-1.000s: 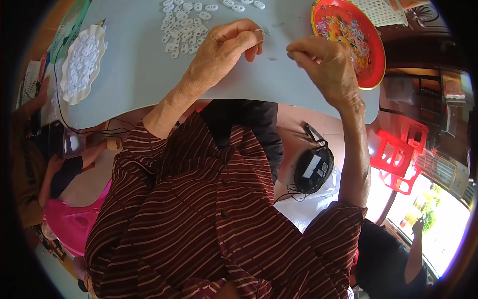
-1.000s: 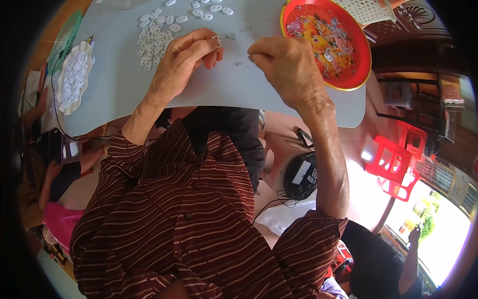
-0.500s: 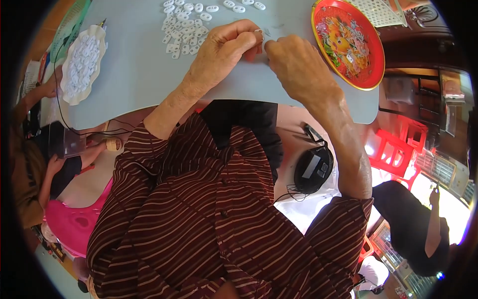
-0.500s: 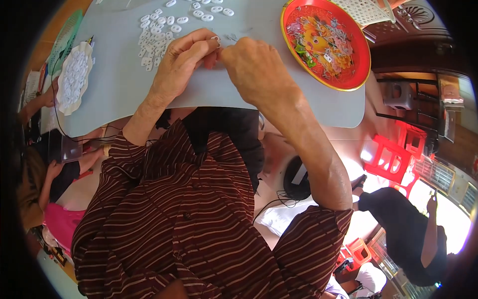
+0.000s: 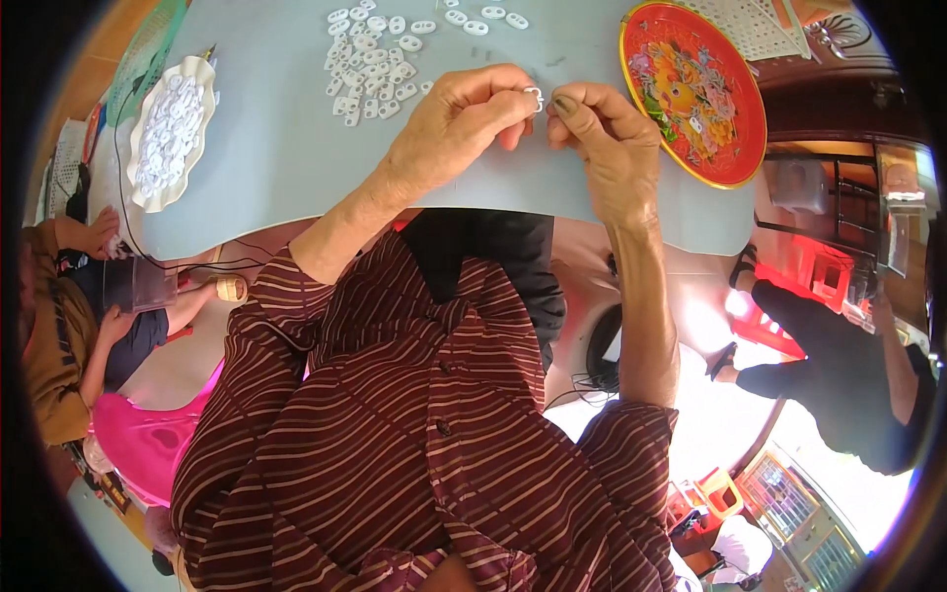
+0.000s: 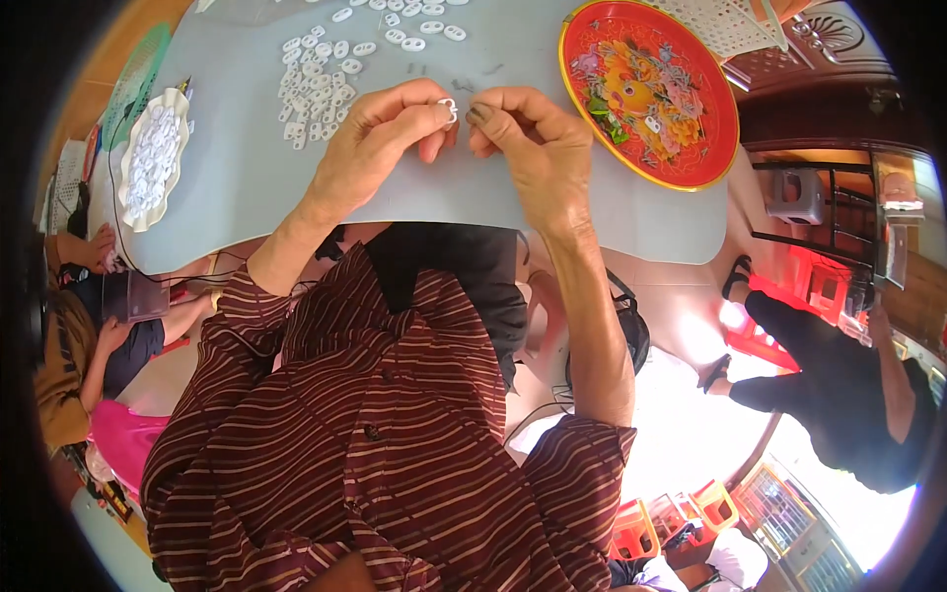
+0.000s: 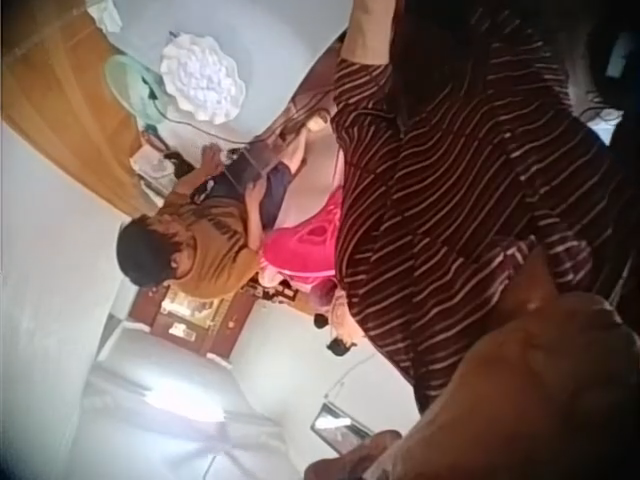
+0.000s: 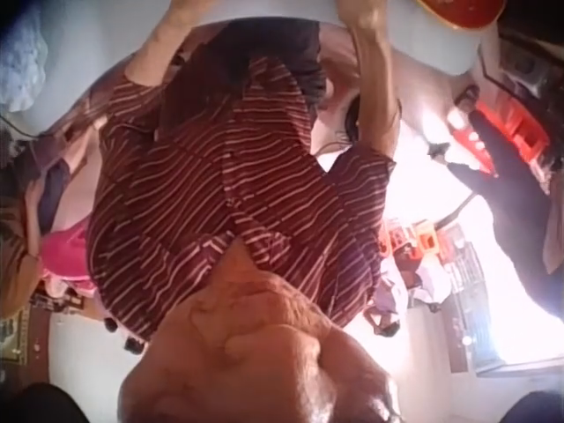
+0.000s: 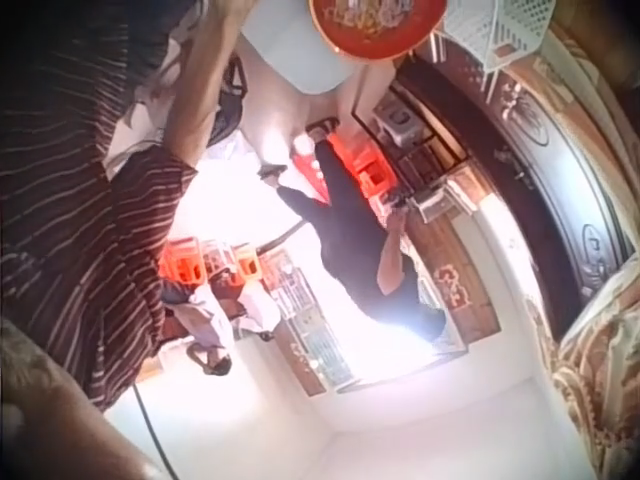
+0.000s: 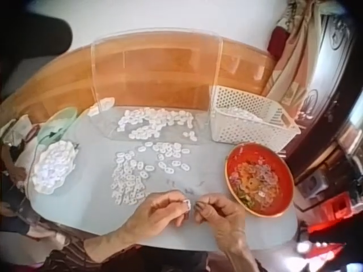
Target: Assembling small white plastic components by manually inserting colorful internal pieces from a bowl into the bases.
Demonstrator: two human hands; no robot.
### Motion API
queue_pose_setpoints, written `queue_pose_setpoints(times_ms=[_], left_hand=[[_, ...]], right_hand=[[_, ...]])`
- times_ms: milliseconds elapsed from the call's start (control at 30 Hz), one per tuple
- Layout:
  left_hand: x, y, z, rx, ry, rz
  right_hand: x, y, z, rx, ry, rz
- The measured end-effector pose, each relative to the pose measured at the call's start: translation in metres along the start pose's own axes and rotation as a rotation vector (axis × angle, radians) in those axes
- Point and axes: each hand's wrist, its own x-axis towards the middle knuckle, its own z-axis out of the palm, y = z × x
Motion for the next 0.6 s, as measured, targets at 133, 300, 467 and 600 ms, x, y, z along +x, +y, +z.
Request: queue_pose_setpoints(times_ms=[133,300,467,600], left_hand=[[0.0003,-0.0009,0.0010,0.088,-0.004,0.009],[0.0007,-0.0039,0.0007,0.107,-0.008,0.016],[0.0015,-0.0055,-0.0005,0.112,-0.015,0.014],[0.0020,-0.0063,-0.0018,0.122,-0.031,0.009]], right_hand=[[-0.0009,0.0019,0.0040,-0.014,0.003,-0.096],[-0.0012,0.0015,0.0043,-0.089,-0.026,-0.128],[-0.0007,0.0023,0.0031,-0.085,-0.062,-0.153],[-0.0004,0.0034,0.0026,-0.065,-0.066,-0.143]])
